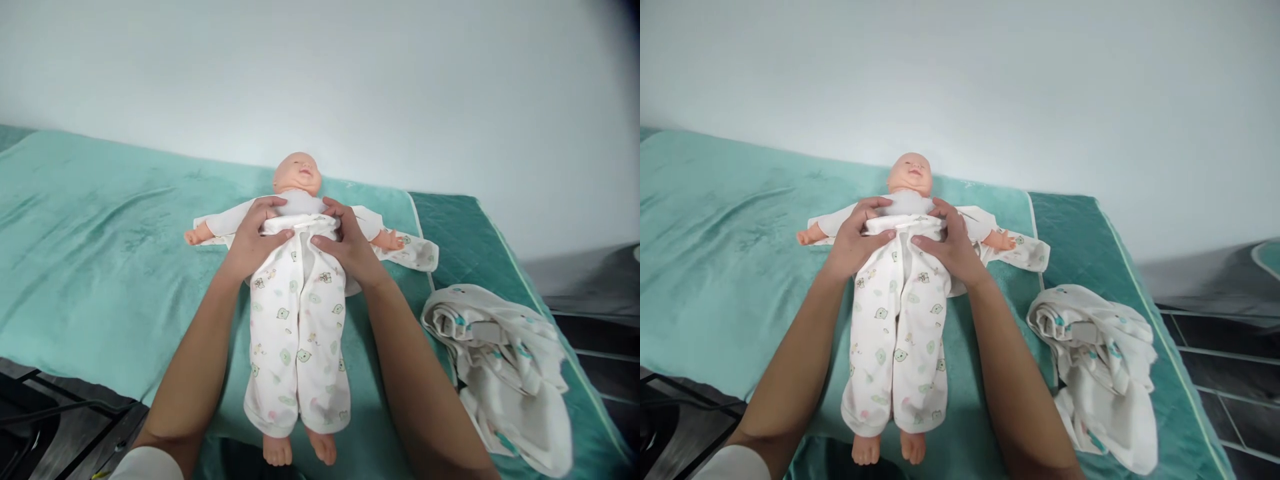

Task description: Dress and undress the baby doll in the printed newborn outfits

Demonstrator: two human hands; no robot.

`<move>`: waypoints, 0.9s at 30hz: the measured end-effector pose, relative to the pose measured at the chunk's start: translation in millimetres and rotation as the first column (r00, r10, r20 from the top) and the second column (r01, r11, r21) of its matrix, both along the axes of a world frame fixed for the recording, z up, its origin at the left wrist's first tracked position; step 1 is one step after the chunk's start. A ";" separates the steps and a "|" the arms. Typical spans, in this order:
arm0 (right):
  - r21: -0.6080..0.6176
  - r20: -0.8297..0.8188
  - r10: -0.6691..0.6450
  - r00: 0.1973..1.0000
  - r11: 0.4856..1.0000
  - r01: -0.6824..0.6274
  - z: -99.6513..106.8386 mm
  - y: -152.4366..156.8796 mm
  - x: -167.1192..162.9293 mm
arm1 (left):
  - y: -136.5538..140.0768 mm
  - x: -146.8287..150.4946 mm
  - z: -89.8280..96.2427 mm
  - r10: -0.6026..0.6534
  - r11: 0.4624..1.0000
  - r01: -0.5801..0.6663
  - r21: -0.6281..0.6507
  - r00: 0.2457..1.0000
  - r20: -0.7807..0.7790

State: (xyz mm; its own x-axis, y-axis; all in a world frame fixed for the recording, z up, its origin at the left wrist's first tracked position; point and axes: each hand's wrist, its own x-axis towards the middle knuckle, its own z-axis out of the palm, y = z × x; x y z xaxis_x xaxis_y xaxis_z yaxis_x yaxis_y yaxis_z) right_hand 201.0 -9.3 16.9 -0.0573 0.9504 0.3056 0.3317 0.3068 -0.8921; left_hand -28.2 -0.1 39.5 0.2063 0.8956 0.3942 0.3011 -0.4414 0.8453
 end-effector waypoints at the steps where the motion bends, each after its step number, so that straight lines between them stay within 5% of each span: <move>1: -0.021 -0.002 0.021 1.000 1.000 -0.021 2.0 -0.9 -0.8 | 0.5 0.5 -0.6 0.002 1.000 -0.002 0.022 1.000 -0.004; 8: 0.093 -0.029 0.074 0.997 0.993 -0.071 8.5 -8.3 -7.4 | 3.6 2.3 -9.0 0.102 0.984 -0.102 0.144 0.995 0.003; 14: 0.219 -0.108 -0.083 0.991 0.970 0.106 9.2 -45.9 -0.6 | 5.2 2.6 -13.5 0.255 0.933 -0.235 0.271 0.966 -0.041; 21: -0.038 0.004 -0.093 0.996 0.995 0.093 -3.8 -62.7 7.2 | 9.1 4.9 -20.5 0.422 0.877 -0.410 0.250 0.907 0.005; 27: 0.025 0.244 -0.201 0.949 0.979 0.201 -8.5 -55.3 -0.8 | -19.4 -2.8 -24.5 0.350 0.915 -0.332 0.229 0.936 -0.045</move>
State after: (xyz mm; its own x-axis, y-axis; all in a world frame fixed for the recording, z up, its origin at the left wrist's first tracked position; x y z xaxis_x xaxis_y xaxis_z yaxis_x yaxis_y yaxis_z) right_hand 200.2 -64.6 8.4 0.0619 0.9499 0.3065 0.5938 0.2118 -0.7763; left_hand -31.0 -19.5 15.0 -0.0561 0.8132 0.5792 0.5308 -0.4670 0.7072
